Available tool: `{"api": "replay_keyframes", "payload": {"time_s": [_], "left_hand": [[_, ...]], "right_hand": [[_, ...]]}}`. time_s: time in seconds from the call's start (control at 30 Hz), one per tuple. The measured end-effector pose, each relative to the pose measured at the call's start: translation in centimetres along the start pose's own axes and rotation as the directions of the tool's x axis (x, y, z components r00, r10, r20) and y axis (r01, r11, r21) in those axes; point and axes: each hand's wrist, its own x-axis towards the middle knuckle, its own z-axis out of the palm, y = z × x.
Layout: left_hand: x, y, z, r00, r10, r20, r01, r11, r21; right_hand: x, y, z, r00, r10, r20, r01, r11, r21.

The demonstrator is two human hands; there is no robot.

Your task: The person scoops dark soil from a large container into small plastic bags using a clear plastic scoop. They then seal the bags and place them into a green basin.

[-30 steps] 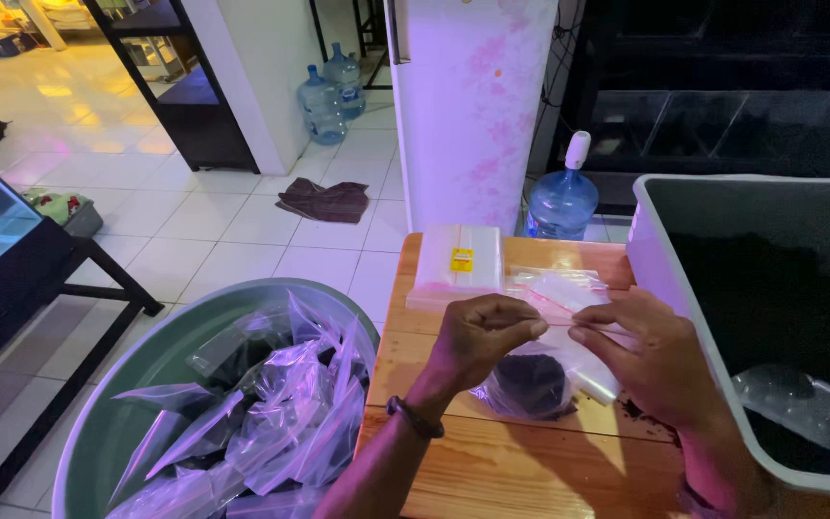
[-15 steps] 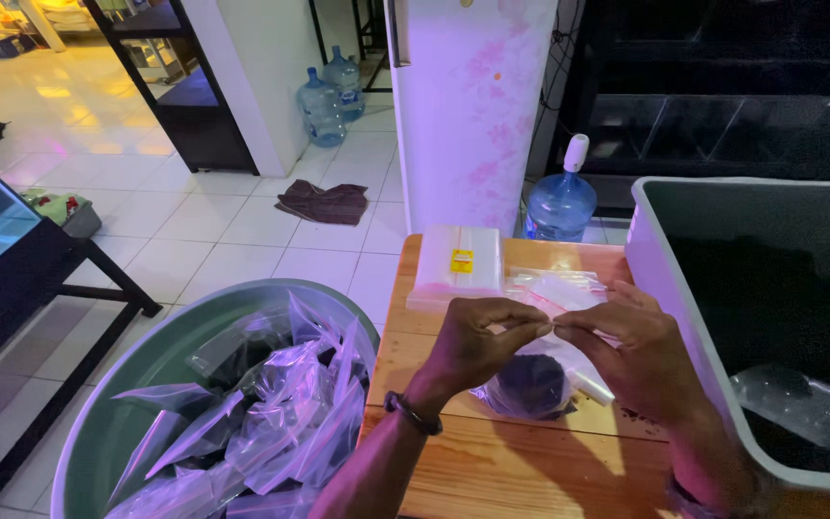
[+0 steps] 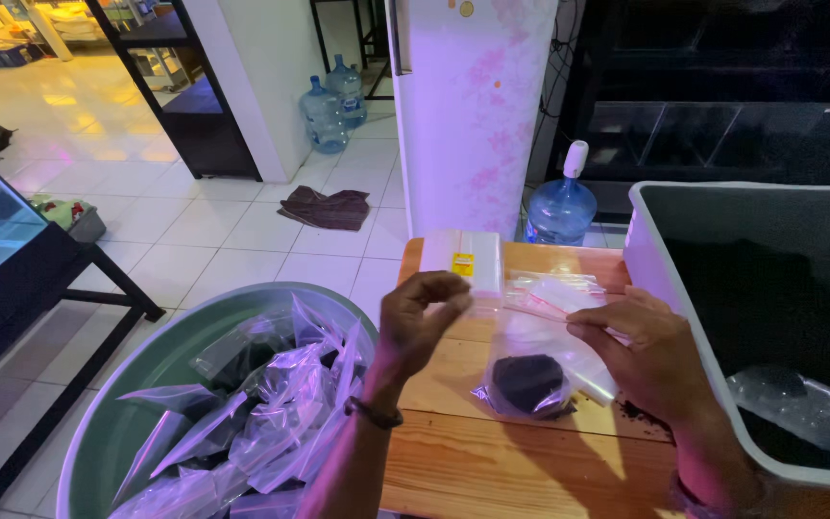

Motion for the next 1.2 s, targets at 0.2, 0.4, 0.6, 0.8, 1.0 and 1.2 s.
{"api": "replay_keyframes", "payload": {"time_s": [0.2,0.4,0.6,0.8,1.0,1.2], "left_hand": [[-1.0,1.7,5.4,0.96,-0.106,0.258,0.14,0.983,-0.118],[-0.7,0.1,7.1,0.948,-0.244,0.205,0.274,0.952,-0.134],[-0.8,0.0,7.1,0.96,-0.254,0.118,0.269,0.954,-0.134],[-0.9,1.1,7.5,0.959,-0.266,0.094,0.278,0.95,-0.14],[-1.0,-0.4,7.3,0.946,-0.306,0.106,0.321,0.931,-0.173],[-2.8,0.4,4.5,0.899,-0.341,0.273,0.347,0.937,0.027]], "right_hand": [[0.0,-0.6,0.5,0.999,-0.038,-0.016,0.039,0.998,0.04],[0.0,0.9,1.1,1.0,-0.024,-0.016,0.025,0.999,0.028],[-1.1,0.9,-2.9,0.994,0.095,0.051,-0.08,0.968,-0.238],[-4.2,0.4,-3.2,0.981,0.08,-0.174,-0.152,0.879,-0.452],[-2.4,-7.6,-3.4,0.694,0.717,0.061,-0.698,0.65,0.301],[-5.4,-0.5,0.3,0.724,0.657,0.209,-0.675,0.615,0.407]]}}
